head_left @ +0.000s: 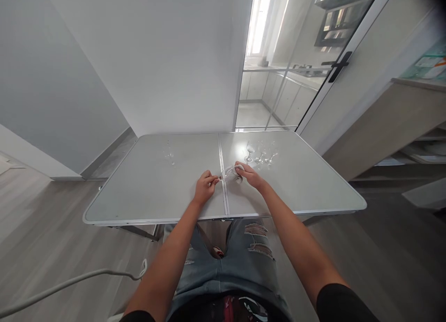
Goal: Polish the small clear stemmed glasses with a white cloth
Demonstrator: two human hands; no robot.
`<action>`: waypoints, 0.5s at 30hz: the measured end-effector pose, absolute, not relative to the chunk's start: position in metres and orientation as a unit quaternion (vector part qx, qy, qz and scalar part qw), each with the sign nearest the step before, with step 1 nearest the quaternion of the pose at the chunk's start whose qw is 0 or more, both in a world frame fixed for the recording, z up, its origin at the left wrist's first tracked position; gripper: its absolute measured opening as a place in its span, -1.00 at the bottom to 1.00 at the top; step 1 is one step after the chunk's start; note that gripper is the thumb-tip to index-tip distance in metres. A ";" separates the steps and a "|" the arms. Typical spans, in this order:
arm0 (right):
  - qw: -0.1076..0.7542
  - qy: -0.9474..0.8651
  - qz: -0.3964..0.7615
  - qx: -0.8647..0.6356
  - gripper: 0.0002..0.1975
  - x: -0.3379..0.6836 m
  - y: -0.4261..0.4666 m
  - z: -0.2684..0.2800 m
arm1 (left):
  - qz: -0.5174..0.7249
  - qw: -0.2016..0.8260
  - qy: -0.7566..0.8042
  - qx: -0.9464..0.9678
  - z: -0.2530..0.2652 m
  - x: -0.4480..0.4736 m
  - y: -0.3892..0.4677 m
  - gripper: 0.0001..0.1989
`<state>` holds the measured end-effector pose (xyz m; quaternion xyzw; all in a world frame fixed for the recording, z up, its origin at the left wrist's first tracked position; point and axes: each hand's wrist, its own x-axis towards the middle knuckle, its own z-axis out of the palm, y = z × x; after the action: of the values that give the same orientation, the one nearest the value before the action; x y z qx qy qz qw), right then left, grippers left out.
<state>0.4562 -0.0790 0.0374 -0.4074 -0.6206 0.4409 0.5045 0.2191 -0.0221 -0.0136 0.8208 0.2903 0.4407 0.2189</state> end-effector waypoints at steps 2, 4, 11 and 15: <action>0.534 -0.609 0.404 -0.425 -0.67 0.457 -0.076 0.039 | 0.443 0.219 0.291 0.820 -0.013 0.219 -0.022 -0.79; 0.633 -0.532 0.368 -0.425 -0.71 0.455 -0.072 0.036 | 0.456 0.227 0.298 0.807 -0.012 0.219 -0.022 -0.77; 0.768 -0.254 0.512 -0.290 -0.87 0.423 -0.064 0.016 | 0.547 0.272 0.343 0.714 -0.008 0.219 -0.019 -0.76; 0.759 -0.193 0.592 -0.191 -0.95 0.393 -0.060 0.014 | 0.534 0.308 0.339 0.711 -0.008 0.219 -0.018 -0.73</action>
<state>0.3925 -0.0605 0.0144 -0.1913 -0.1925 0.5920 0.7588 0.2191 -0.0180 -0.0077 0.7113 0.3386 0.5335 0.3079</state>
